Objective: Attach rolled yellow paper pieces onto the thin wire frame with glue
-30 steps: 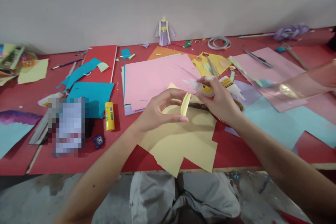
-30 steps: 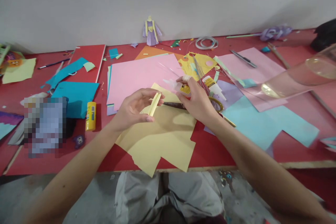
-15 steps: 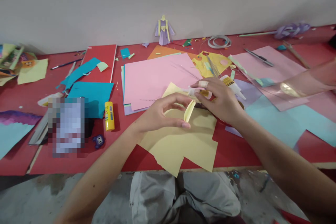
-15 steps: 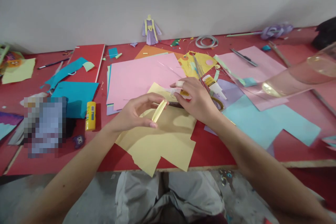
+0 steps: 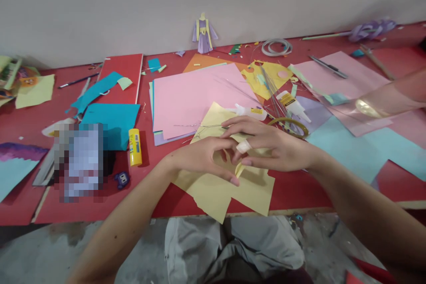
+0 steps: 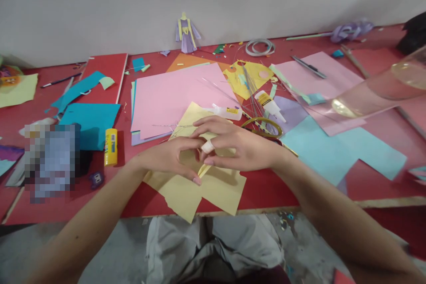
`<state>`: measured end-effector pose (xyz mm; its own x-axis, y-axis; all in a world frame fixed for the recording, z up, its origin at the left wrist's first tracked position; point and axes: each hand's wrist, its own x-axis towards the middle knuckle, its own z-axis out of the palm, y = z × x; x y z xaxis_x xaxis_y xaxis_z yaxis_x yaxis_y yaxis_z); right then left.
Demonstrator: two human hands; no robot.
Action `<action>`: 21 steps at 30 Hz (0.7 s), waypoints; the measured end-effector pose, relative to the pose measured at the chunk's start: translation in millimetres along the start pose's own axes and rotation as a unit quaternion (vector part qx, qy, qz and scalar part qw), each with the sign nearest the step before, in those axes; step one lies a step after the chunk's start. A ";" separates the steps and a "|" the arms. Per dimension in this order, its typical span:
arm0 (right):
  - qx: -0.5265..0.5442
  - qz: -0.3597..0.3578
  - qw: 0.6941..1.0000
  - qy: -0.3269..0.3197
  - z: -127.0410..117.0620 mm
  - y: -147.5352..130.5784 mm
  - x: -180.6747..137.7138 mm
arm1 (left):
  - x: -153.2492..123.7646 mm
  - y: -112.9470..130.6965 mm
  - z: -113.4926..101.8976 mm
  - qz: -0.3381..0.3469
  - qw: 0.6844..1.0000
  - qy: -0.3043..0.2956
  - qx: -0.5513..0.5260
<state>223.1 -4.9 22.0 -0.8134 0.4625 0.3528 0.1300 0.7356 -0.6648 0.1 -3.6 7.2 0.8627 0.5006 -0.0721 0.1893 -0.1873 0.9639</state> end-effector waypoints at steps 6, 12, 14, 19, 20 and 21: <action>0.028 0.008 0.999 -0.015 1.3 2.1 -4.0 | -1.3 2.5 -1.1 -0.034 0.999 -0.028 -0.002; 0.052 0.030 0.998 -0.024 1.7 2.8 -6.9 | -2.3 2.1 -1.4 -0.032 0.999 -0.029 0.005; 0.068 0.042 0.996 -0.025 0.7 0.9 -6.2 | -2.1 2.3 -1.9 -0.030 0.999 -0.029 0.000; 0.108 0.047 0.993 -0.010 -0.9 -3.3 -3.1 | -2.1 3.3 -3.0 -0.007 0.998 -0.032 -0.056; 0.114 0.046 0.992 -0.004 -0.8 -3.4 -2.7 | -2.1 3.5 -3.0 -0.004 0.997 -0.034 -0.069; 0.120 0.045 0.992 0.001 -0.5 -3.3 -2.5 | -2.1 3.7 -2.9 -0.004 0.996 -0.036 -0.082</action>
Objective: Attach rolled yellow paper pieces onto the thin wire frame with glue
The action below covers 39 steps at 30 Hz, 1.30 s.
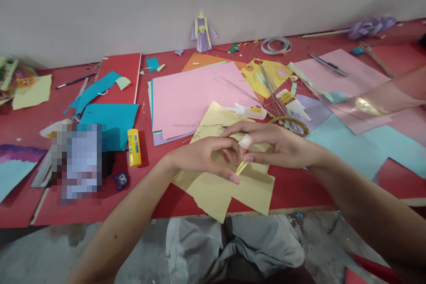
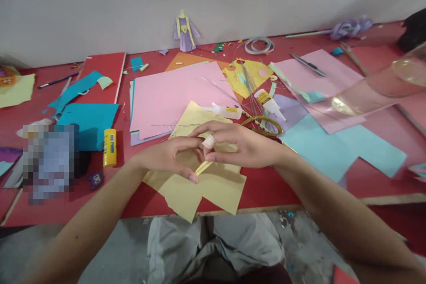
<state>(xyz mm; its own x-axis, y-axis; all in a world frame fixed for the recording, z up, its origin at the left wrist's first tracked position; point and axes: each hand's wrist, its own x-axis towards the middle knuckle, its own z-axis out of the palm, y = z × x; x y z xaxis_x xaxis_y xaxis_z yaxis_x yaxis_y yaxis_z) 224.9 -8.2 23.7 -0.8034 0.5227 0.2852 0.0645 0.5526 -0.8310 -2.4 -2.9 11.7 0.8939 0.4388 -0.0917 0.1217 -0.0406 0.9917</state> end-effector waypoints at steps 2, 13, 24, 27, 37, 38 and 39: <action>0.010 0.000 1.000 0.007 0.5 0.6 0.2 | 0.2 0.5 0.4 -0.003 1.000 -0.001 -0.021; 0.042 0.015 0.999 0.021 -0.2 -0.9 0.2 | -0.2 1.2 1.6 -0.018 0.997 0.002 -0.081; 0.052 -0.004 0.998 0.025 -4.4 2.0 -3.1 | -2.4 0.2 1.2 -0.005 0.995 0.014 -0.102; 0.039 -0.024 0.998 0.039 -3.8 2.1 -1.1 | -2.6 0.7 0.8 -0.003 0.994 0.037 -0.105; -0.007 -0.055 0.993 0.101 -1.4 7.8 -3.4 | 1.2 -12.4 -0.6 0.047 0.975 0.058 -0.208; -0.010 -0.056 0.992 0.111 -0.8 8.3 -3.7 | 2.1 -13.6 -0.5 0.053 0.973 0.061 -0.216; -0.012 -0.056 0.991 0.118 0.0 8.5 -3.8 | 3.0 -14.5 -0.3 0.060 0.971 0.063 -0.223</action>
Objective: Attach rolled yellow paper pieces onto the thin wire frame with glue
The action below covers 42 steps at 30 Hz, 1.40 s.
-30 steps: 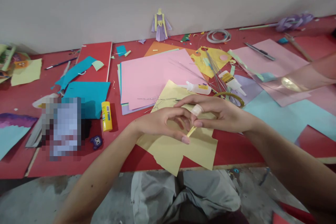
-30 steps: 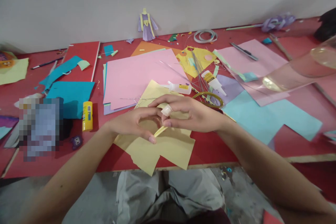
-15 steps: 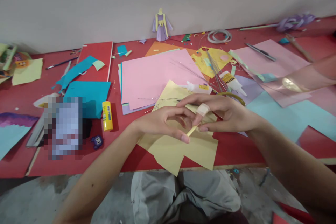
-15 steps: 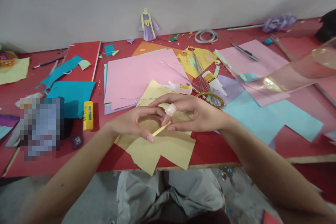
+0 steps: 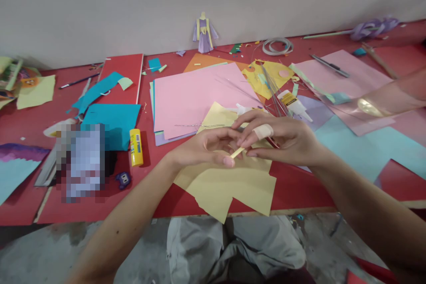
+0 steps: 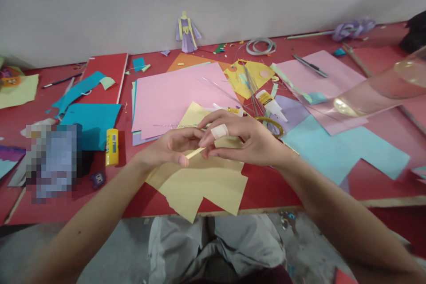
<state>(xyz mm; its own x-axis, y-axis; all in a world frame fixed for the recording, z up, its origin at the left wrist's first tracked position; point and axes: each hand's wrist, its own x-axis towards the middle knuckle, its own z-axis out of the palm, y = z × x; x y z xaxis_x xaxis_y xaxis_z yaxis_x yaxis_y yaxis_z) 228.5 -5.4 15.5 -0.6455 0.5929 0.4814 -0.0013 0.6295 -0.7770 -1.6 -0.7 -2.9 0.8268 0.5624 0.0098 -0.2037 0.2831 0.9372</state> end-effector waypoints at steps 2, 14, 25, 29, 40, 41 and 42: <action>-0.002 -0.002 1.000 0.013 1.7 -0.4 0.3 | 1.3 -1.1 0.4 0.012 1.000 0.004 -0.011; -0.047 0.004 0.993 0.105 12.1 -7.9 5.0 | 1.0 -1.2 0.8 0.038 0.999 0.010 -0.013; -0.089 -0.010 0.982 0.165 19.0 -8.1 3.9 | 1.0 -0.5 5.8 0.038 0.998 0.032 -0.045; -0.091 -0.001 0.979 0.180 20.4 -9.7 3.4 | 0.3 -0.6 6.6 0.047 0.998 0.035 -0.031; -0.077 0.089 0.965 0.233 20.5 -7.7 2.6 | 4.3 2.2 10.7 0.141 0.948 0.254 0.130; -0.079 0.096 0.964 0.236 21.1 -6.7 2.3 | 3.7 2.3 11.6 0.142 0.938 0.276 0.153; -0.082 0.103 0.962 0.238 21.6 -5.8 2.0 | 3.1 2.2 12.6 0.142 0.930 0.291 0.173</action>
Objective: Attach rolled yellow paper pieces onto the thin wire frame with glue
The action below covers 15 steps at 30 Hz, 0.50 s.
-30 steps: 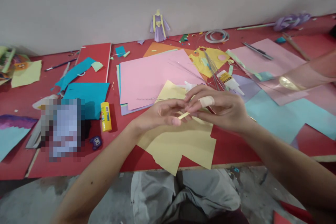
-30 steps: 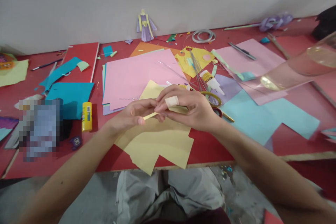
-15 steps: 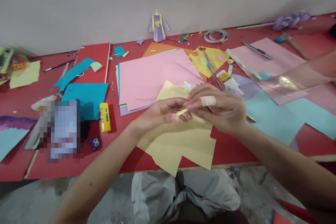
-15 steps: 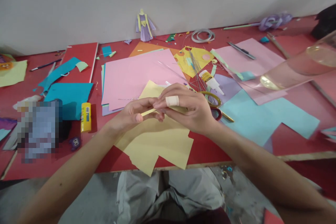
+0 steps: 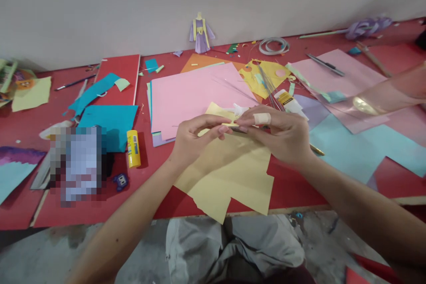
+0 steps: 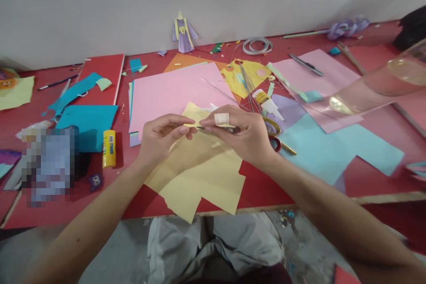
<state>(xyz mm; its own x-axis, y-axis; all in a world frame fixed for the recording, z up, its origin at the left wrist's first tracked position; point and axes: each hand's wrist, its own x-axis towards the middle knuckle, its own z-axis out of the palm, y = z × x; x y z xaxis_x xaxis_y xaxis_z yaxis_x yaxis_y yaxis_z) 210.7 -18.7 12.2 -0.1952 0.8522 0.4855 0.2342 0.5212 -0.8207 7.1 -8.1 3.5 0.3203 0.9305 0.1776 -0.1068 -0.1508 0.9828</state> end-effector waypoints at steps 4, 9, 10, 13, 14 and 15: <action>-0.011 0.016 1.000 0.006 0.6 3.4 -1.0 | -3.2 0.8 1.3 0.038 0.997 0.032 0.064; 0.017 0.037 0.999 -0.010 0.1 4.5 -1.6 | -3.8 3.4 -0.5 0.111 0.981 0.031 0.154; 0.025 0.042 0.999 -0.013 0.0 4.1 -1.6 | -3.9 4.2 -1.3 0.125 0.976 0.028 0.175; 0.046 0.047 0.997 -0.027 -0.1 2.6 -1.0 | -3.8 5.2 -4.2 0.179 0.955 0.022 0.234; 0.051 0.046 0.997 -0.032 -0.1 2.2 -0.9 | -3.7 4.7 -5.1 0.200 0.948 0.022 0.248; 0.055 0.046 0.997 -0.035 -0.1 1.9 -0.8 | -3.5 3.8 -5.9 0.220 0.940 0.022 0.260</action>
<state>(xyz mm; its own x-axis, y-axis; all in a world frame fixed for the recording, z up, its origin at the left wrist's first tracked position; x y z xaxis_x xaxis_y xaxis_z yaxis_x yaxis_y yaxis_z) 211.5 -18.4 10.3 -0.2445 0.8886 0.3880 0.1498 0.4300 -0.8903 0.0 -10.0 6.4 0.3119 0.7514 0.5815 0.2578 -0.6560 0.7094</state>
